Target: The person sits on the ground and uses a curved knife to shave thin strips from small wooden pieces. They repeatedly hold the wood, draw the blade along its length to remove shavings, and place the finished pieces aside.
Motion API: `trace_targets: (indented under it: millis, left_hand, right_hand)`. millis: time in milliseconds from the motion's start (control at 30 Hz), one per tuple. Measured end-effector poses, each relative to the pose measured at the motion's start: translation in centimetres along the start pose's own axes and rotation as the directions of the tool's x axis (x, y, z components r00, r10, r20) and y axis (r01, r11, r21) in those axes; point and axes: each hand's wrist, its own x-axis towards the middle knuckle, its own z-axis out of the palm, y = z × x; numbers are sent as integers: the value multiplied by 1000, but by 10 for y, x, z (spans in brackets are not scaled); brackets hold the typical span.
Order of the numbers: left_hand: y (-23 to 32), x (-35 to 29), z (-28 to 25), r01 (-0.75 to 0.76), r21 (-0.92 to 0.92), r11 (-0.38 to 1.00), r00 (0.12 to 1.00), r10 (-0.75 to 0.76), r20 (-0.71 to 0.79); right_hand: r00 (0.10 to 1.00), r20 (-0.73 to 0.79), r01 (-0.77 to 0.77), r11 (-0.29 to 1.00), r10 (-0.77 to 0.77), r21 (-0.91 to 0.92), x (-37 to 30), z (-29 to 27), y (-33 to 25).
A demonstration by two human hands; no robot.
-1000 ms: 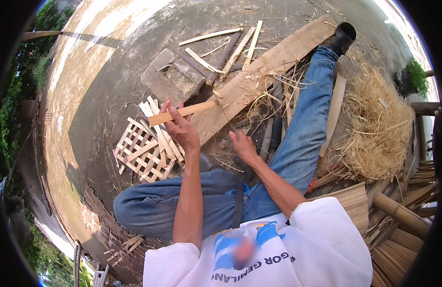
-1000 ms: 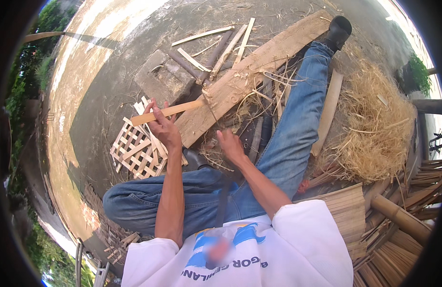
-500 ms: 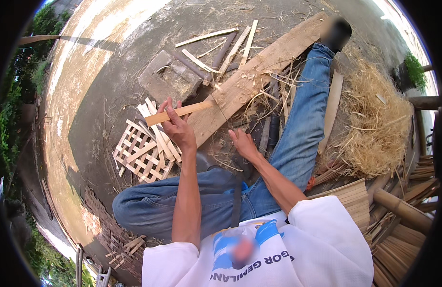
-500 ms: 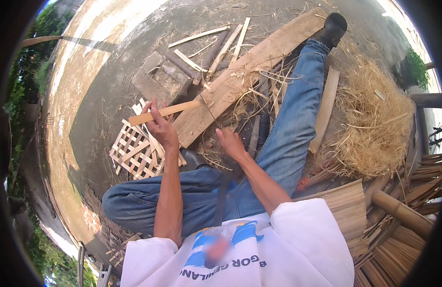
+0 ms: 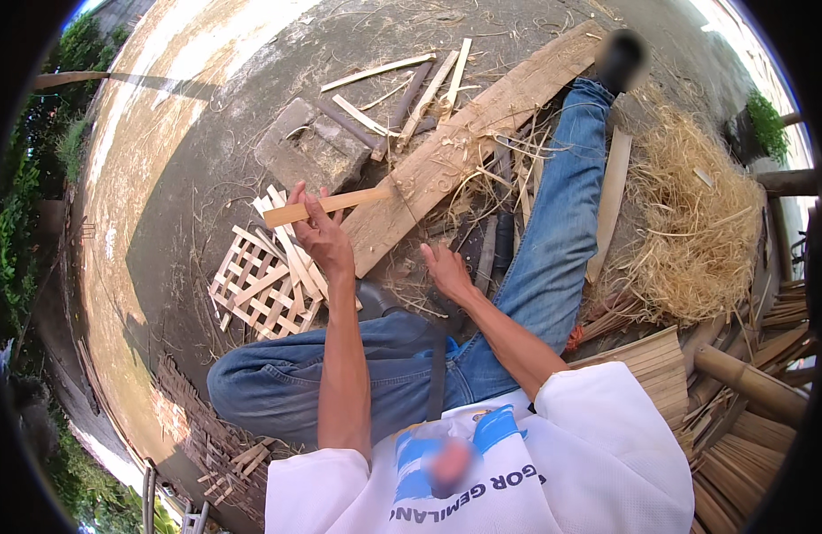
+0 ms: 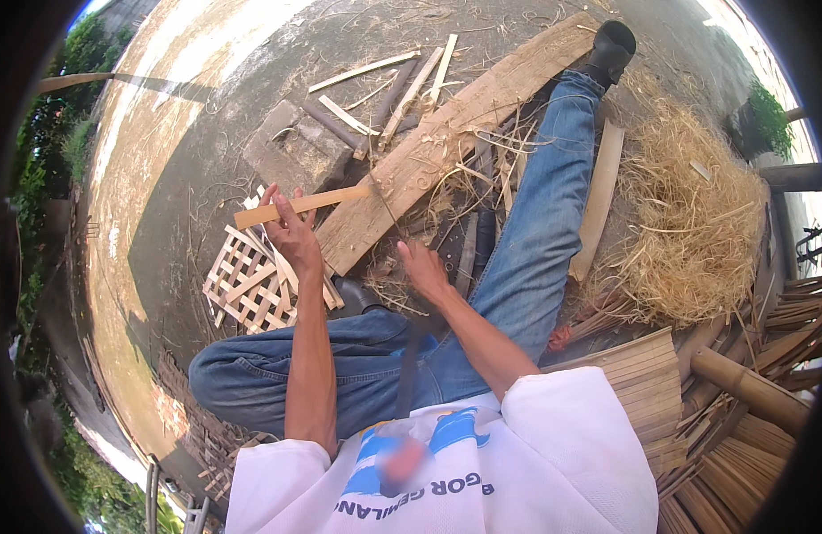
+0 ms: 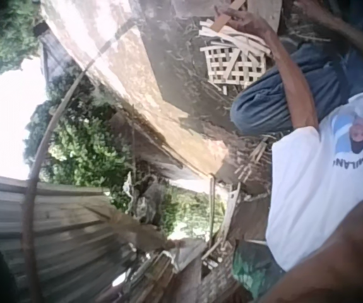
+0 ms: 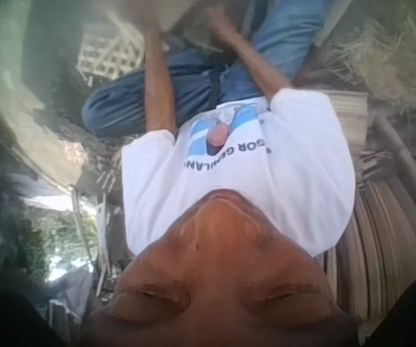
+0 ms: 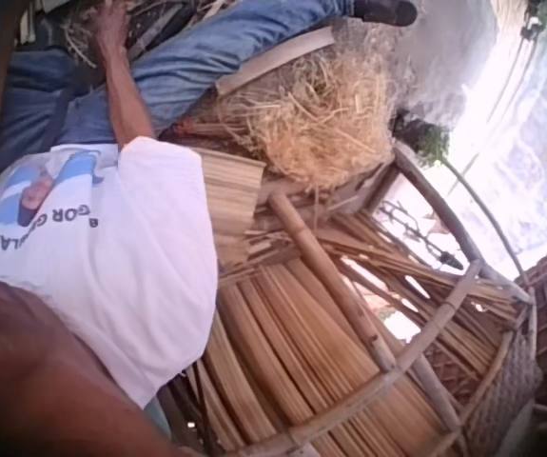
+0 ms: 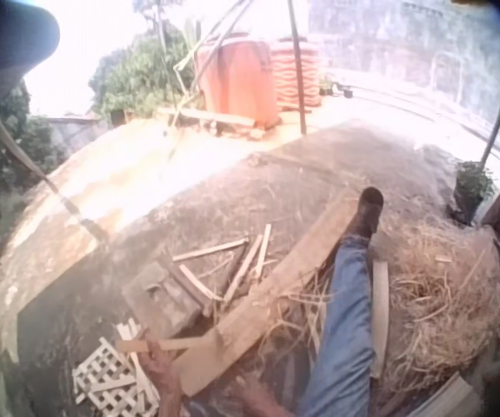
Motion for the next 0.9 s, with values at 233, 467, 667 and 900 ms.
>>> trace_targets:
  millis: [233,467,667,900]
  left_hand:
    - [1,20,-24,-22,184,983,991,-3,134]
    - [-5,19,-22,-74,176,982,988,48,146]
    - [0,16,-14,-91,177,980,984,61,168]
    - [3,20,-16,-55,177,983,985,25,168]
  right_hand:
    - [978,72,169,951,-194,260,-19,-11,-69]
    - [996,-13,87,959,-87,271,-3,1,-50]
    - [995,-89,-26,985,42,173,7,12,-13]
    - [979,-190,107,976,-70,188,13,12,-3]
